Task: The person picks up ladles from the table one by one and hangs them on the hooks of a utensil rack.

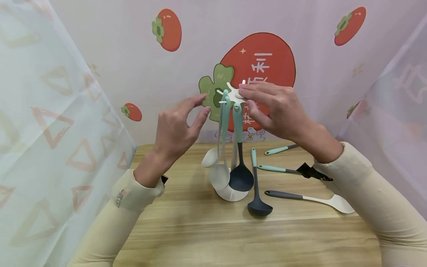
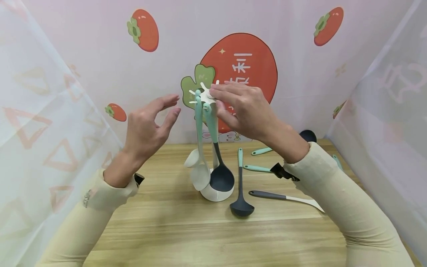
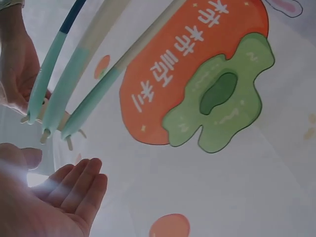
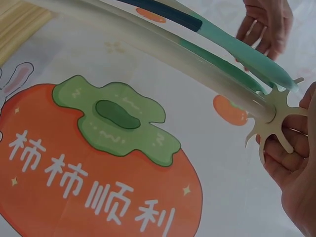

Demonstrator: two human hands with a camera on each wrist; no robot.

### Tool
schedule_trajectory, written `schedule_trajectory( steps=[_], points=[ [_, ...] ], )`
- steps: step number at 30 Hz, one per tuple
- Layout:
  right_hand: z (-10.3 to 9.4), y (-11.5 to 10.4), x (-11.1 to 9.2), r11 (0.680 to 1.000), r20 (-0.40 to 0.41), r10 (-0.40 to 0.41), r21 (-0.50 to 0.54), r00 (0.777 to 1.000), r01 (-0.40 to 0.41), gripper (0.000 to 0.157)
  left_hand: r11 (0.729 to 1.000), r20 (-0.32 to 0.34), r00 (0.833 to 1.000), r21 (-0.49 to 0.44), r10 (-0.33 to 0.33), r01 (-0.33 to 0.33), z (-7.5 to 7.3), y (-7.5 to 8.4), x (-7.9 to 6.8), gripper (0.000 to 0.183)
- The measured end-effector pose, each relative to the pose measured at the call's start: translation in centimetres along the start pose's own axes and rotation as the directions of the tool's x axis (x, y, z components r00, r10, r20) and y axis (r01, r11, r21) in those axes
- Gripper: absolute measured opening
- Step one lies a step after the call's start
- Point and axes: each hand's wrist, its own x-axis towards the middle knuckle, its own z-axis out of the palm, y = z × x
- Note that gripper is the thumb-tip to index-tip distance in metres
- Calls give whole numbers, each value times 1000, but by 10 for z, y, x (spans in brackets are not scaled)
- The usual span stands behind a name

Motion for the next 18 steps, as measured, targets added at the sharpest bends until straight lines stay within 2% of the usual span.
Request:
schedule_trajectory(
  steps=[6,10,12,15,18],
  points=[
    [0,1,3,999,-44,18,28,999,-17,36,994,-25,994,34,109,-108,-2,15,11,40],
    [-4,0,5,996,-138,87,48,987,-81,39,988,0,988,19,151,-151,-2,25,19,42],
    [-7,1,6,991,-197,133,50,971,-126,38,987,18,987,8,161,-161,-2,29,21,42],
    [-12,4,5,975,-278,219,29,935,-220,37,985,47,984,10,173,-174,0,34,24,42],
    [-15,9,1,947,-309,307,8,900,-321,35,982,69,980,28,186,-189,3,36,26,41]
  ],
)
